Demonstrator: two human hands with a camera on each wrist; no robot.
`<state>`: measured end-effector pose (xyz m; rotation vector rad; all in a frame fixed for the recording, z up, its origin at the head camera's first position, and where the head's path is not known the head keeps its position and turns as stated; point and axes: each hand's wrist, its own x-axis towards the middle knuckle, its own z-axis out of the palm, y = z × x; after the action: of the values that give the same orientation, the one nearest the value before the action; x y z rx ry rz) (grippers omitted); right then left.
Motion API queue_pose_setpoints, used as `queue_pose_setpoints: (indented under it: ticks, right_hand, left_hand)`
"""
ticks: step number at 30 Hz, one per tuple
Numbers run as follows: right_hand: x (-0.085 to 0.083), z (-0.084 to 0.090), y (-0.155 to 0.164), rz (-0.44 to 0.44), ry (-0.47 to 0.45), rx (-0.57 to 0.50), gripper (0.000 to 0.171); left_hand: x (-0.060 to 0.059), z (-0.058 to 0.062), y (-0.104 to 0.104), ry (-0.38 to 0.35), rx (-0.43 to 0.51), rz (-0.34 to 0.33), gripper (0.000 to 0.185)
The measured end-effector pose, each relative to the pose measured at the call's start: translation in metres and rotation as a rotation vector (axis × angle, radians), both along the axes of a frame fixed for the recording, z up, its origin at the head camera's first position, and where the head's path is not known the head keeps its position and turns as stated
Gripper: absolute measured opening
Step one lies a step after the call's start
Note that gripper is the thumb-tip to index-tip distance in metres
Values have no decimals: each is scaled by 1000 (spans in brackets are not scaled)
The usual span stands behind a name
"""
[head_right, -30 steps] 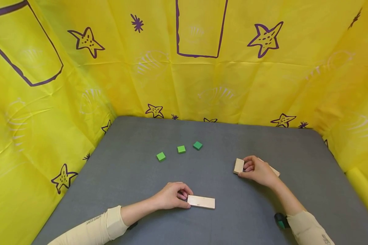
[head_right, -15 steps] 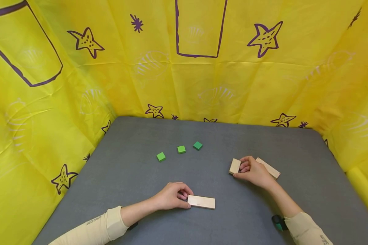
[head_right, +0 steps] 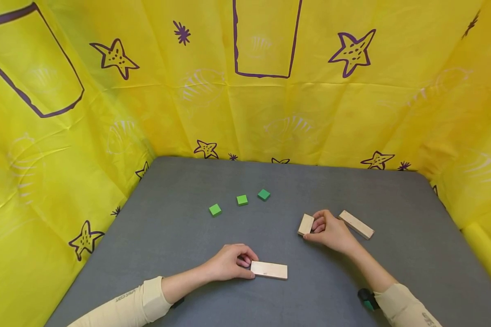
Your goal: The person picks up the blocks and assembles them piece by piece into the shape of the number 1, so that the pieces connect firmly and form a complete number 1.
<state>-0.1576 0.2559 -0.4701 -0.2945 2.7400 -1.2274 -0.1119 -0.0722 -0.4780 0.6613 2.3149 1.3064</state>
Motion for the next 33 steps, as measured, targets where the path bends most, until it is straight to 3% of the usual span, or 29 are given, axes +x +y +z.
queue_pose_setpoints:
  ticks: [23, 33]
  right_hand:
    - [13, -4, -31, 55, -56, -88, 62]
    - [17, -2, -44, 93, -49, -65, 61]
  left_hand:
    - [1, -1, 0, -3, 7, 1, 29]
    - [-1, -1, 0, -8, 3, -5, 29]
